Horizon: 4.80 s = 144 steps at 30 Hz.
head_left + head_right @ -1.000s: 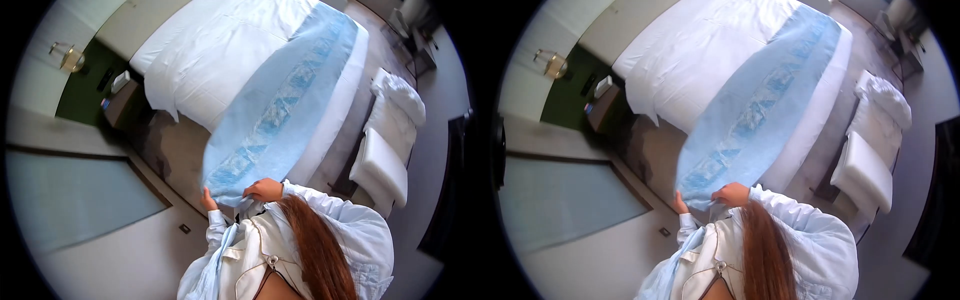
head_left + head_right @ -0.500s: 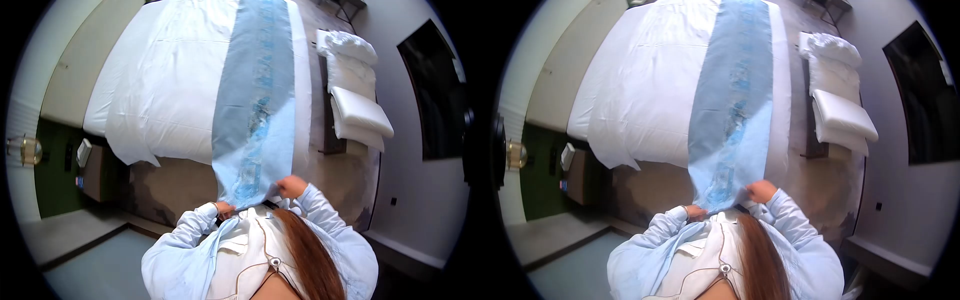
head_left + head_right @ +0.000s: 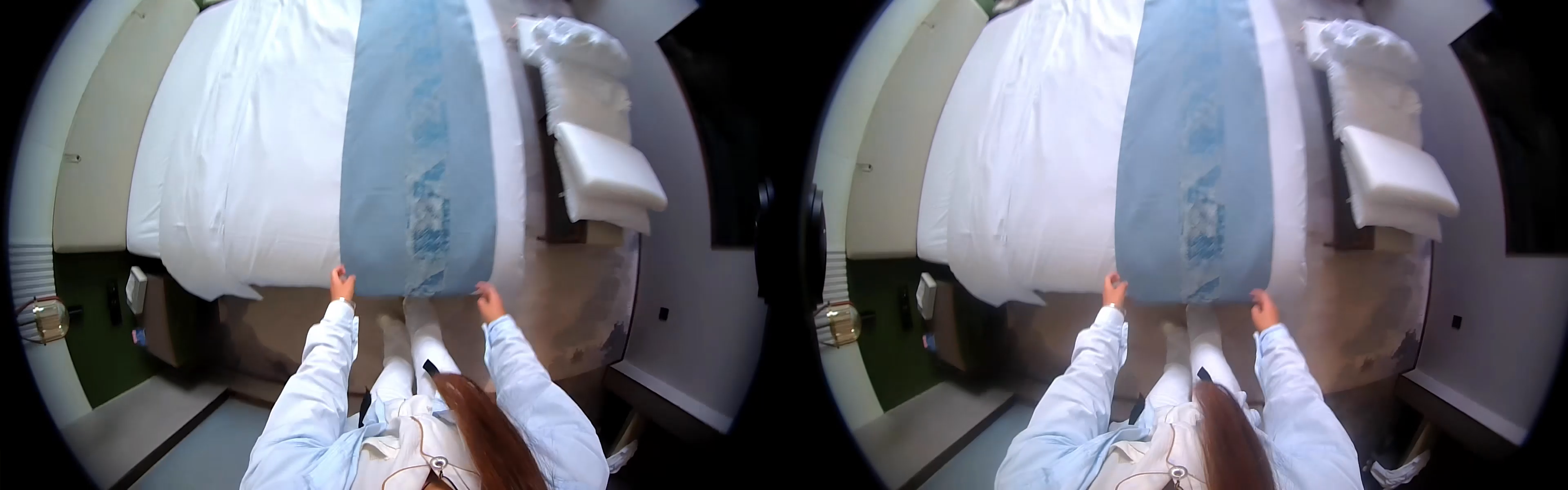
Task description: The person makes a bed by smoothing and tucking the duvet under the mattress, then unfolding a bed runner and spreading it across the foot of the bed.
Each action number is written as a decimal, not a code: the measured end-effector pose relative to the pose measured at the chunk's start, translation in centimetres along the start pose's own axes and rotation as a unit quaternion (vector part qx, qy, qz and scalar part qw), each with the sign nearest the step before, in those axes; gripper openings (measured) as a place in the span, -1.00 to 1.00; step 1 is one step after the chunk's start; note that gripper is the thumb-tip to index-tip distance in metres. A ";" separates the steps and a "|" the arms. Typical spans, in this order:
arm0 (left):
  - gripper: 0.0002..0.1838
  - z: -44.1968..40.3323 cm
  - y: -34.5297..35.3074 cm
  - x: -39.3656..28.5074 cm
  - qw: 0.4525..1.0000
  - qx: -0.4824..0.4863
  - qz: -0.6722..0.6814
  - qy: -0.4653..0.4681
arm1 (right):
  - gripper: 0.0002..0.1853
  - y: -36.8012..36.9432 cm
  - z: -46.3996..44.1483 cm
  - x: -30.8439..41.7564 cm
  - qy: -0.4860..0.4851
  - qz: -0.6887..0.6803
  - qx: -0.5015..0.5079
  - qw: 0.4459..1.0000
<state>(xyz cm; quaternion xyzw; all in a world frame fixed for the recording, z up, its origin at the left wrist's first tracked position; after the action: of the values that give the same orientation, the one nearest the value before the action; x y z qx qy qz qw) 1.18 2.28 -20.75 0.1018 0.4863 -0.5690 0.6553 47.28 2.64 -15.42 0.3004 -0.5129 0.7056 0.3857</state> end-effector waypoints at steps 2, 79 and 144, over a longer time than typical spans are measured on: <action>-0.42 -0.4 -0.4 -0.7 0.999 -0.045 0.003 0.014 | -0.54 -0.5 -3.2 -5.6 0.036 -0.028 -0.099 0.994; -0.93 53.4 53.3 -37.8 0.801 0.595 0.045 0.035 | -0.86 -54.2 36.2 -2.1 -0.051 -0.576 -0.429 0.694; -0.87 33.3 148.7 -95.2 0.897 0.130 0.408 -0.108 | -0.82 -155.2 -74.9 -35.6 0.091 -0.492 0.055 0.864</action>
<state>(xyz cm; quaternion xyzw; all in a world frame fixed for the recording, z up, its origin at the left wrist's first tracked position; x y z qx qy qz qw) 155.67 90.28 5.35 0.3133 0.2498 -0.3177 0.8594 196.06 93.20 9.76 0.4690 -0.2212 0.4757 0.7105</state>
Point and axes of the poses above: each hand's wrist, its own z-axis away from the middle knuckle, its own y-axis out of the palm, x = y × z, the point moved 9 cm from there along -z, towards the middle knuckle, and after that the axes turned 5 degrees about -y, right-handed, at the moved point
